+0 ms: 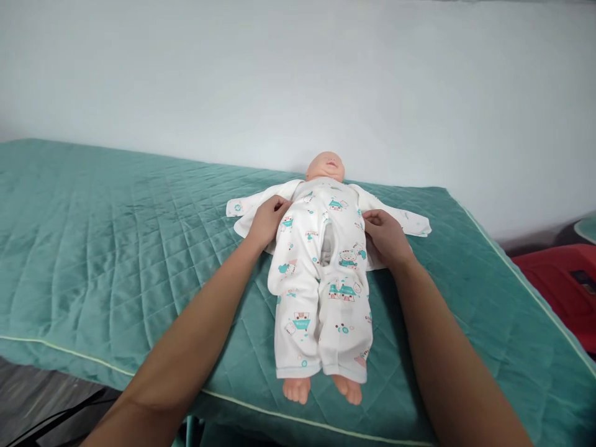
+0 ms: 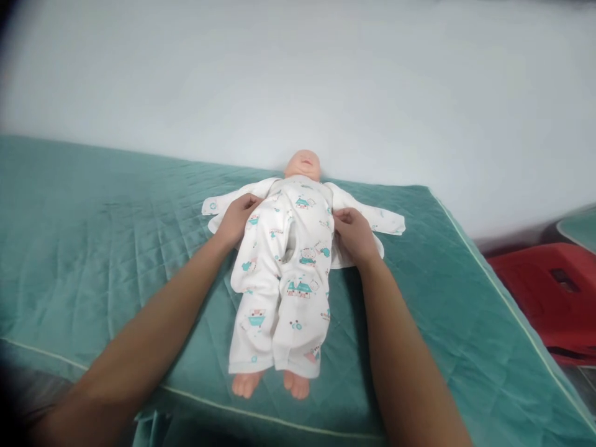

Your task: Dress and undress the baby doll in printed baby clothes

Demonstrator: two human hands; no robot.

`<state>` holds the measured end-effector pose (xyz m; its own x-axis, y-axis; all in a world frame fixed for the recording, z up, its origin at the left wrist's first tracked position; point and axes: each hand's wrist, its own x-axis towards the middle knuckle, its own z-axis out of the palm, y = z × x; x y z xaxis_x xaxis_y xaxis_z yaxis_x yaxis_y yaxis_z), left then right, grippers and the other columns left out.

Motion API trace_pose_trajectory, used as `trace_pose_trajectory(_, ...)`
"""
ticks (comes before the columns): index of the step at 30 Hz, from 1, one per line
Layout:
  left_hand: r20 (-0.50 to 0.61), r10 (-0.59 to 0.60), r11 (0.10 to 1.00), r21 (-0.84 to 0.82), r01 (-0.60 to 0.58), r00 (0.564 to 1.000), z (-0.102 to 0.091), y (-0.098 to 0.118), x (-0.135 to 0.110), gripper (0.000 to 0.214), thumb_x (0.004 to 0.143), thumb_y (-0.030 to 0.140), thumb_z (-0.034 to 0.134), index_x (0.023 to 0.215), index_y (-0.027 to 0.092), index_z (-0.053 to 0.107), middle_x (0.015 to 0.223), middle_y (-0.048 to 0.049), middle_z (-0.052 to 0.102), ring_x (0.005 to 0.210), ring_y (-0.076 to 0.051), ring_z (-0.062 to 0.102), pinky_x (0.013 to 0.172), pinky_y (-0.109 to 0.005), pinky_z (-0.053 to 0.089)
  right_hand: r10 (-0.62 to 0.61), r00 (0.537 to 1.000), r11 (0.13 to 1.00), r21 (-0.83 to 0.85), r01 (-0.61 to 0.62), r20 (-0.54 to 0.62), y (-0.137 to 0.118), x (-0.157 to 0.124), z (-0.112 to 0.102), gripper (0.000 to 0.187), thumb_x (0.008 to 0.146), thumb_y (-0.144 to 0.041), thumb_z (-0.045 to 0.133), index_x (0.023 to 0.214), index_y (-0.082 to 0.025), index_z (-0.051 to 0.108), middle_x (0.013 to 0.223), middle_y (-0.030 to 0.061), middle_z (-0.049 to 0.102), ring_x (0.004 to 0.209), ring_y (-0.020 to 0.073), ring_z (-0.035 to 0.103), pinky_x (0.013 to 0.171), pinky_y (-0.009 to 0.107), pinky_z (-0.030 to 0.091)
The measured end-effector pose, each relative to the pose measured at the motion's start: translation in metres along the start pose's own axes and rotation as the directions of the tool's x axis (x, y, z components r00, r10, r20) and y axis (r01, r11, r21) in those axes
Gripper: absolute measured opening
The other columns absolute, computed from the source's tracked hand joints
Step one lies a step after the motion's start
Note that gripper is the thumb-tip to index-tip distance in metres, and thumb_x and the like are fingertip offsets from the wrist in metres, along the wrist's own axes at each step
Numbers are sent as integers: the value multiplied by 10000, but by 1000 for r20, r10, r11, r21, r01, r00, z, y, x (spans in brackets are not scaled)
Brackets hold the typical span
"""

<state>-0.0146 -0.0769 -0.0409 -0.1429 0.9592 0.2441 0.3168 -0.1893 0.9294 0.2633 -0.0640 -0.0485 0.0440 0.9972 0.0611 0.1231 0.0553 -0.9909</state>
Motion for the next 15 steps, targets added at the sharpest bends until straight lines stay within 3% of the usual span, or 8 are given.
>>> trace_pose_trajectory(3,87,-113,990,-78,120,990,-6,1,-7,182,858,356,600,779,194,578,735,9,595,690,-145,502,632,-274,385,-15,991,966,-253,49,133,-4,-1,-10,206,683,-264,713,875,-222,654,825,15,724,730,181,627,672,304,481)
trace_pose_trajectory(7,305,-198,937,-221,272,931,-13,1,-4,110,801,278,642,856,204,582,763,22,605,653,-118,521,615,-245,410,-47,964,829,-529,184,263,-15,-3,-12,200,698,-253,672,891,-201,674,871,39,743,782,219,620,694,324,457)
trace_pose_trajectory(12,497,-137,922,-251,293,857,-24,2,0,318,671,160,699,966,212,592,947,-8,689,853,-155,638,734,-257,499,-128,966,713,-656,247,225,-20,-4,0,105,741,-299,616,782,-204,634,850,59,743,804,252,601,698,335,425)
trace_pose_trajectory(15,531,-114,922,-259,288,840,-28,3,0,403,628,123,704,1001,214,582,1001,-17,700,925,-166,652,775,-264,510,-143,976,665,-715,216,162,-18,-5,4,105,781,-315,573,775,-215,602,878,84,740,822,272,610,694,350,415)
